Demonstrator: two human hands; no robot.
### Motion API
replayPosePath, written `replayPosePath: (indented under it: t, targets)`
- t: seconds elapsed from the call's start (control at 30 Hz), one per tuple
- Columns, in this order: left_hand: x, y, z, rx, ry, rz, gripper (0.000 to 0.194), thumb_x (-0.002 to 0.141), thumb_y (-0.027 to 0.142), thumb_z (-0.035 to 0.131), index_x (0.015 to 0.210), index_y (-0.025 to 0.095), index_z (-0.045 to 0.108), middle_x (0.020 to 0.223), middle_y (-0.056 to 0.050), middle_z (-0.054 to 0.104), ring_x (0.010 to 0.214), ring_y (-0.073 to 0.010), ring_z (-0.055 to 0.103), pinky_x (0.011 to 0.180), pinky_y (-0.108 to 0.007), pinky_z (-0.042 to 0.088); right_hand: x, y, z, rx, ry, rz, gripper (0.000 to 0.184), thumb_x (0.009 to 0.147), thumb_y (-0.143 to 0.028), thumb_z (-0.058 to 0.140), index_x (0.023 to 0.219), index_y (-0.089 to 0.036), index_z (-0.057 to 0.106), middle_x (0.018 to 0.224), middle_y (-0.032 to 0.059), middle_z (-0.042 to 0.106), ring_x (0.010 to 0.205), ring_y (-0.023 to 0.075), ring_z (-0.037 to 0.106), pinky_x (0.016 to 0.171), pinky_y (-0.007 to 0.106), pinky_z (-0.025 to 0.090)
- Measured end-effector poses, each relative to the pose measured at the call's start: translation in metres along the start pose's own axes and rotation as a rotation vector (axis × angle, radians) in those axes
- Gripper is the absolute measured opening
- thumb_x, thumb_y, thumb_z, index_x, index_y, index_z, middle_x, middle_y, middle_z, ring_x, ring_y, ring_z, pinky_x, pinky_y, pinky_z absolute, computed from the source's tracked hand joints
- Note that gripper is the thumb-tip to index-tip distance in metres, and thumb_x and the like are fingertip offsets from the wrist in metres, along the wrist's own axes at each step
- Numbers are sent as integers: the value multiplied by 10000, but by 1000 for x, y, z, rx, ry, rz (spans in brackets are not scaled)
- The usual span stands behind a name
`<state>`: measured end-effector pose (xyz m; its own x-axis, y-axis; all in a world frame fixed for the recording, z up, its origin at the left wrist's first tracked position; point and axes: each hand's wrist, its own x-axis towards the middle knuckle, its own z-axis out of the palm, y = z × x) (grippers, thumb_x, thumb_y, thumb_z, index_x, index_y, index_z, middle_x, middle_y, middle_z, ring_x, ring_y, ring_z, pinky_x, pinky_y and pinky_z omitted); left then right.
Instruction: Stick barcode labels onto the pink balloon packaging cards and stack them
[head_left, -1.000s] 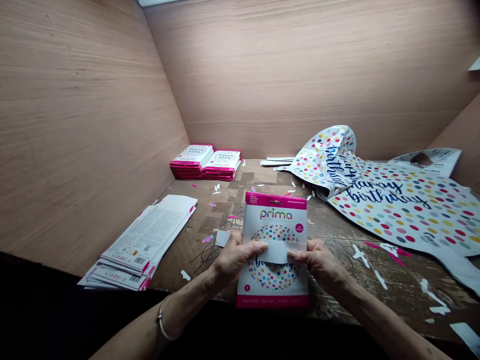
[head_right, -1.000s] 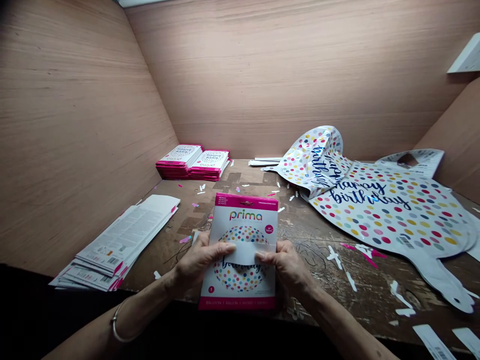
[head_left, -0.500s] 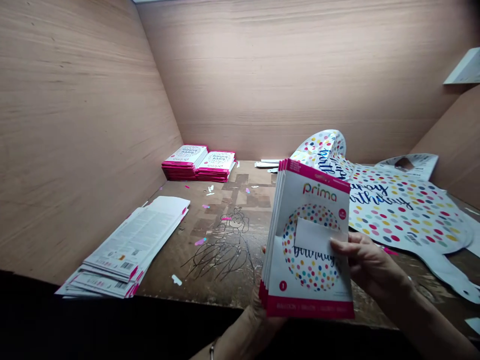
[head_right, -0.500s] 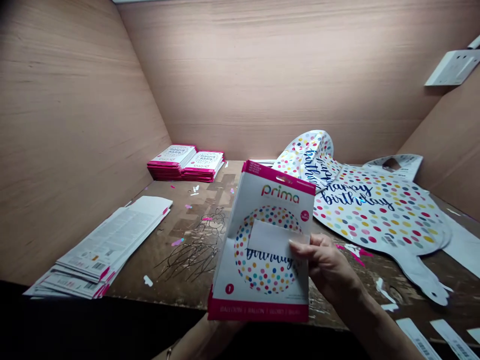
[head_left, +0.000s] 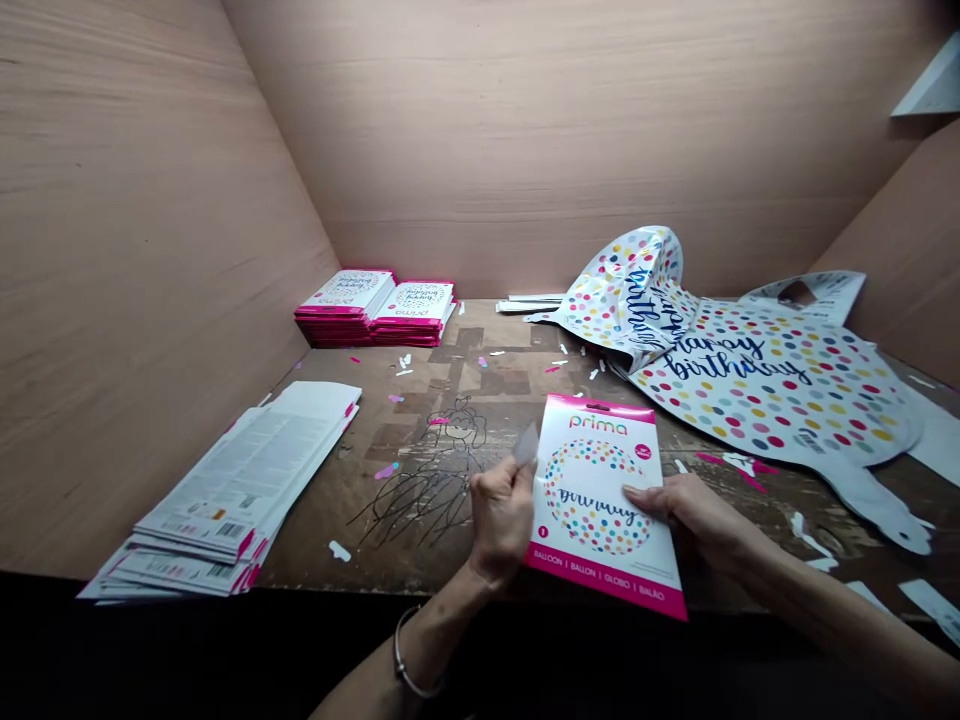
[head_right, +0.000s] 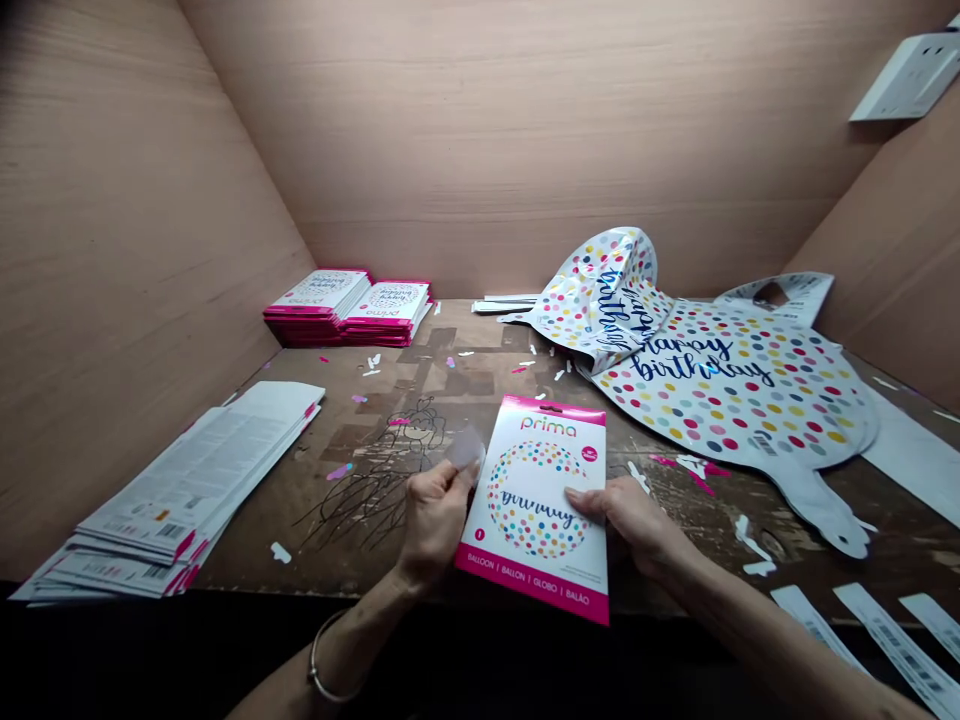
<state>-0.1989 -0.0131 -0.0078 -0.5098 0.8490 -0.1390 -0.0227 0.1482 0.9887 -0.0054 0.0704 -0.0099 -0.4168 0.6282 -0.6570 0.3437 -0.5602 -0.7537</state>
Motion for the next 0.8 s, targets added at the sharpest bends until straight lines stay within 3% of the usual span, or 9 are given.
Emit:
replayPosePath:
  t: [0.1,0.2,0.3,0.4,0.5,0.57,0.63,0.73,0.8]
  targets:
    - [-3,-1,5,592,-55,313,117,692,101,546,601,169,575,621,-91,576,658,-238,546,678,-322,384,3,-12,2,-426,17,61,409,720,-526,577,580,-145,629,579,134,670,394,202,573,326,258,356]
    - [-5,0,12,677,-110,317,124,640,31,522,646,123,604,686,-176,584,755,-317,551,726,-391,384,1,-21,6,-959,111,-90,500,753,-594,486,496,-173,563,533,124,636,438,214,581,389,273,349]
    - [-5,2,17,780,-157,317,200,678,-4,434,736,31,622,730,-234,587,787,-359,552,733,-469,388,-3,-19,11,-1346,341,-294,491,768,-599,474,570,-166,598,623,125,647,603,258,618,480,294,364]
    - [-4,0,19,1233,-235,478,289,734,-22,344,834,-43,615,782,-268,600,760,-356,570,653,-450,425,-6,-4,18,-1398,541,-503,377,791,-527,527,822,-175,657,732,94,646,675,233,602,557,302,386]
    - [-2,-5,18,1545,-201,757,280,748,-21,356,821,-22,626,836,-261,617,704,-314,588,579,-383,450,-3,17,21,-1302,647,-872,208,822,-390,560,950,-261,663,900,76,637,804,226,565,689,349,400]
    - [0,-8,17,1559,-135,900,254,732,-27,379,753,11,630,803,-231,626,675,-282,589,584,-368,466,1,27,19,-1210,619,-1069,183,864,-311,511,946,-278,672,1026,64,634,935,242,530,801,408,381]
    - [2,-11,15,1531,-88,993,245,720,-30,388,698,37,623,753,-200,626,659,-258,587,617,-369,485,4,31,15,-1165,510,-1150,216,887,-281,472,995,-263,658,1142,44,612,1093,262,464,923,475,320]
    - [4,-14,12,1475,-67,1080,250,717,-21,384,719,38,627,797,-202,634,714,-256,599,679,-383,508,4,28,7,-1234,277,-1113,280,888,-324,466,1120,-237,595,1277,30,530,1278,300,287,1019,576,178]
    - [5,-15,12,1449,-68,1105,257,718,-16,381,768,15,631,836,-219,635,768,-268,608,707,-391,517,3,24,3,-1279,162,-1064,315,898,-342,439,1163,-224,562,1328,28,479,1320,310,208,1024,613,141]
